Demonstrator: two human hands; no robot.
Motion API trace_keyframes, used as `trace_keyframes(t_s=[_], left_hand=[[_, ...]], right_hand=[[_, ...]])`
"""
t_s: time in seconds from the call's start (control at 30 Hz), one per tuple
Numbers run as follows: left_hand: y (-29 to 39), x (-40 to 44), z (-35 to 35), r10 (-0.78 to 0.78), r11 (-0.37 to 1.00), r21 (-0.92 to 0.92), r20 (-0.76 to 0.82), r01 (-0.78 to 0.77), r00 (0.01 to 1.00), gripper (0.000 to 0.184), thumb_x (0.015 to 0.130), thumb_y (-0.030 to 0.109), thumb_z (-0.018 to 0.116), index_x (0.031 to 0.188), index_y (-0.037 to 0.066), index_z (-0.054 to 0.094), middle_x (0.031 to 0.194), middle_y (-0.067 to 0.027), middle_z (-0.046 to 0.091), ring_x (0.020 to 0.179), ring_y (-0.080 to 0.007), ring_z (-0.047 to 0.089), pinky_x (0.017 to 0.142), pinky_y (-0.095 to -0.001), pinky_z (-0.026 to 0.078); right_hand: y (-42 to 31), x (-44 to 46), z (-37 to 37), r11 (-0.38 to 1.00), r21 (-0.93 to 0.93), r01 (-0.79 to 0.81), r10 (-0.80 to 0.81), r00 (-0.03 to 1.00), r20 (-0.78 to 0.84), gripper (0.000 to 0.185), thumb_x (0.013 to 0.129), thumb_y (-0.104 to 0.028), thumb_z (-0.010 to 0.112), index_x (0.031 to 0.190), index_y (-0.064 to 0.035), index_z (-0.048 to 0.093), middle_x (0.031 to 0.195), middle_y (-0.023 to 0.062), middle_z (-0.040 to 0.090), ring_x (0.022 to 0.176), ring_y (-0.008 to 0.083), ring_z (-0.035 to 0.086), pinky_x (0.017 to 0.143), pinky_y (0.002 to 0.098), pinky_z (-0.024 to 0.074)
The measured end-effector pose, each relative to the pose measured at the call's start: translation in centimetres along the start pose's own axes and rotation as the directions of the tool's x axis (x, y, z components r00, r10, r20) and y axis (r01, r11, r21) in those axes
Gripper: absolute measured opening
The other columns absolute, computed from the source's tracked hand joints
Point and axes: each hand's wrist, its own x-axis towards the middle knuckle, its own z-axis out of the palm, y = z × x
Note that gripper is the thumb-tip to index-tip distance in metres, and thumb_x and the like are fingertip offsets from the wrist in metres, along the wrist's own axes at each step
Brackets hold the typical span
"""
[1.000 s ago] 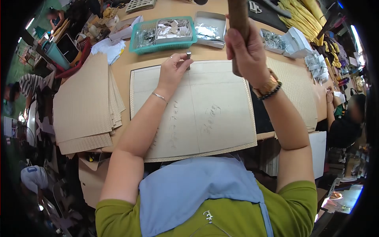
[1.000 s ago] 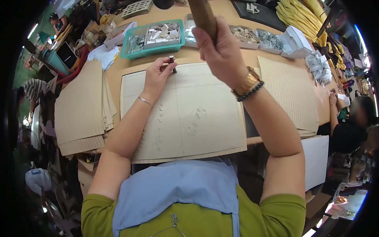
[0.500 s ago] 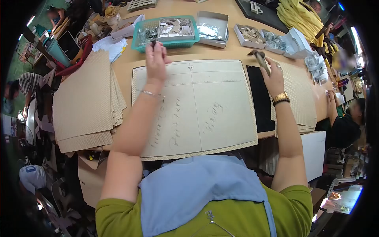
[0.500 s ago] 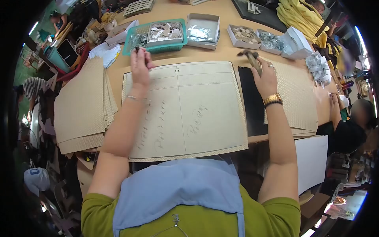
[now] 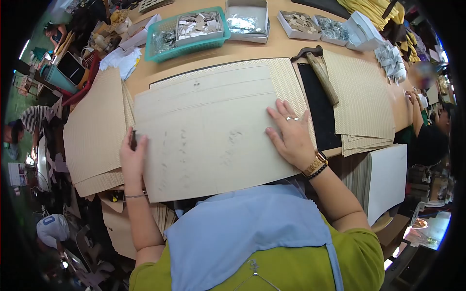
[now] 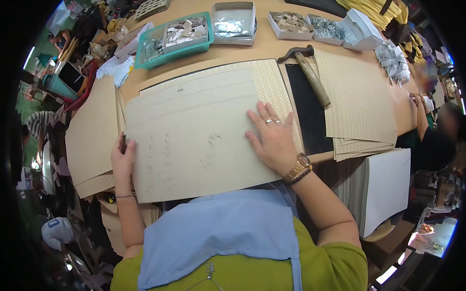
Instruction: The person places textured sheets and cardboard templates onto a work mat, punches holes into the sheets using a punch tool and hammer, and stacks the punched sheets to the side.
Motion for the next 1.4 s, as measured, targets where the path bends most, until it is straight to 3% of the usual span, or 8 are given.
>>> trace_keyframes(t_s=[0.17,0.23,0.37,0.67,0.97,1.07,1.23,1.4], left_hand=[[0.0,0.9,-6.3,-0.206,0.884,-0.371,0.237,0.285,0.949,0.040,0.094,0.022,0.053,0.127,0.000,0.049,0.117,-0.0085,0.058,0.104,-0.0165,0.056,0.089,-0.0292,0.047],[-4.0,2.5,-9.9,-0.193,0.900,-0.406,-0.048,0.157,0.980,0.043,0.095,0.024,0.050,0.131,0.002,0.046,0.123,-0.0110,0.054,0.113,-0.0199,0.053,0.095,-0.0326,0.044],[-0.7,3.0,-12.5,-0.040,0.438,-0.881,0.181,0.180,0.983,0.046,0.097,0.030,0.045,0.135,0.004,0.045,0.134,-0.0120,0.049,0.123,-0.0257,0.047,0.105,-0.0389,0.036],[1.4,7.7,-4.2,-0.101,0.304,-0.943,0.108,0.134,0.989,0.051,0.099,0.037,0.037,0.136,0.003,0.042,0.139,-0.0136,0.045,0.126,-0.0314,0.043,0.106,-0.0466,0.034],[4.7,6.1,2.1,-0.169,0.291,-0.935,0.158,0.202,0.973,0.054,0.099,0.040,0.035,0.138,0.003,0.038,0.140,-0.0148,0.043,0.127,-0.0332,0.042,0.106,-0.0484,0.033],[2.9,5.9,0.1,-0.180,0.294,-0.931,0.167,0.215,0.970,0.055,0.099,0.041,0.036,0.139,0.003,0.038,0.141,-0.0145,0.042,0.127,-0.0334,0.041,0.106,-0.0494,0.033],[0.7,6.5,-1.9,-0.142,0.241,-0.936,0.229,0.258,0.963,0.054,0.098,0.040,0.039,0.138,0.004,0.039,0.141,-0.0139,0.042,0.128,-0.0324,0.041,0.107,-0.0486,0.032],[1.7,5.3,-1.0,-0.116,0.196,-0.942,0.253,0.271,0.961,0.053,0.097,0.038,0.044,0.137,0.003,0.040,0.138,-0.0135,0.045,0.126,-0.0295,0.042,0.107,-0.0453,0.032]], right_hand=[[0.9,0.0,-1.0,0.994,0.054,-0.090,0.089,0.996,0.026,0.054,0.089,-0.036,0.055,0.133,-0.0062,0.045,0.140,0.0197,0.041,0.133,0.0351,0.035,0.107,0.0605,0.0194],[1.7,-0.4,-0.5,0.979,-0.014,-0.204,0.201,0.972,-0.123,0.059,0.087,-0.039,0.059,0.132,-0.0039,0.044,0.136,0.0198,0.045,0.130,0.0355,0.039,0.107,0.0568,0.0237],[0.8,-0.3,-2.2,0.979,0.135,-0.152,0.173,0.971,-0.165,0.070,0.075,-0.031,0.074,0.130,0.0005,0.046,0.123,0.0207,0.055,0.112,0.0345,0.052,0.097,0.0434,0.0391],[1.6,0.5,-1.1,0.962,0.086,-0.258,0.272,0.911,-0.309,0.075,0.072,-0.037,0.077,0.129,-0.0019,0.045,0.116,0.0174,0.059,0.111,0.0314,0.054,0.091,0.0431,0.0430],[5.8,-0.3,-3.9,0.737,0.672,-0.067,0.315,0.914,-0.254,0.033,0.081,-0.013,0.064,0.114,-0.0051,0.060,0.105,0.0170,0.065,0.095,0.0296,0.064,0.083,0.0359,0.0496],[13.0,-2.4,-12.7,0.745,0.610,-0.271,0.513,0.817,-0.262,0.035,0.086,-0.015,0.063,0.118,-0.0036,0.058,0.104,0.0081,0.066,0.096,0.0122,0.060,0.083,0.0293,0.0490],[24.9,-5.2,-18.7,0.662,-0.269,-0.699,0.512,0.684,-0.519,0.059,0.083,-0.042,0.064,0.129,-0.0074,0.052,0.128,0.0159,0.054,0.122,0.0294,0.048,0.103,0.0389,0.0370],[37.9,-9.2,-3.8,0.554,-0.228,-0.800,0.808,0.583,-0.082,0.094,0.079,-0.075,0.042,0.148,-0.0156,0.020,0.154,0.0138,0.016,0.141,0.0361,0.014,0.108,0.0621,0.0183]])
